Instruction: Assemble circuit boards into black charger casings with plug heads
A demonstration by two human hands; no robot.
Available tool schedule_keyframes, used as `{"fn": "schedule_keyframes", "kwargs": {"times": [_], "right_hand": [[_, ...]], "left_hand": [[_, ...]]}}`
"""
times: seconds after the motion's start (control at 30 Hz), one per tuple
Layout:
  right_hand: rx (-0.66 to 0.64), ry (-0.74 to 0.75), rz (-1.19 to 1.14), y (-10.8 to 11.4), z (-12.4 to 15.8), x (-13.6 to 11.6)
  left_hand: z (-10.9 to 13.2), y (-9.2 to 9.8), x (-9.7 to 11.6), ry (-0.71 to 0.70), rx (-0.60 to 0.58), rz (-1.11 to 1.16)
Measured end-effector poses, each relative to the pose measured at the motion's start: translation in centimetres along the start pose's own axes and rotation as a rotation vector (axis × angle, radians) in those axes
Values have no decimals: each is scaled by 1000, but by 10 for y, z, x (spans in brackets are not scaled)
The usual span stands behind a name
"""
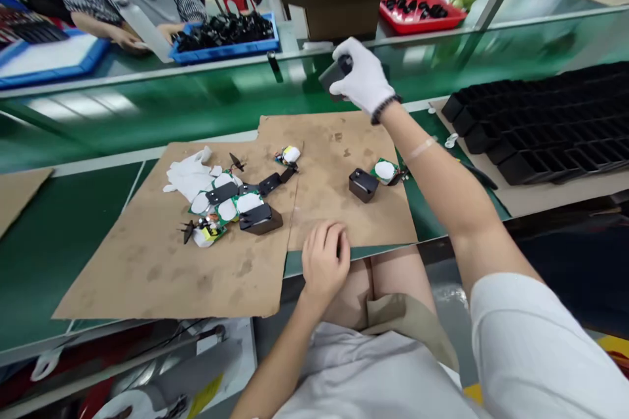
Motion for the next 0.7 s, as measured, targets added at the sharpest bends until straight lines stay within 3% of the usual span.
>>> {"fn": "schedule_keyframes", "kwargs": {"times": [0.07,0.13,0.3,0.43,0.53,0.6,0.63,0.7], "right_hand": [[-65,-64,108,-7,-43,20],[-100,-119,196,-15,-64,36],[-169,-168,256,-31,-63,63],[-189,-123,247,-15,-57,63],[-263,-71,222,6,-33,46],[-403,-6,217,16,0,28],[-535,67,244,18,21,17],[-703,179,397,17,64,0]], "left_hand": [[0,-6,3,-51,75,-130],[0,-10,4,-44,118,-179],[1,-11,3,-45,129,-185],[0,-10,3,-48,135,-185],[-1,-10,4,-40,124,-188],[-1,-10,5,-34,96,-192],[-1,-10,6,-27,77,-193],[0,-10,6,-2,39,-187]]}}
Point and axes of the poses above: each hand's wrist, its own z-axis away from the middle knuckle, its own y-axis out of the back of the hand, x = y × z, the point moved 2 cm from there along -z, towards the middle knuckle, and after that the axes turned 15 degrees about y, right-handed, at the moved point
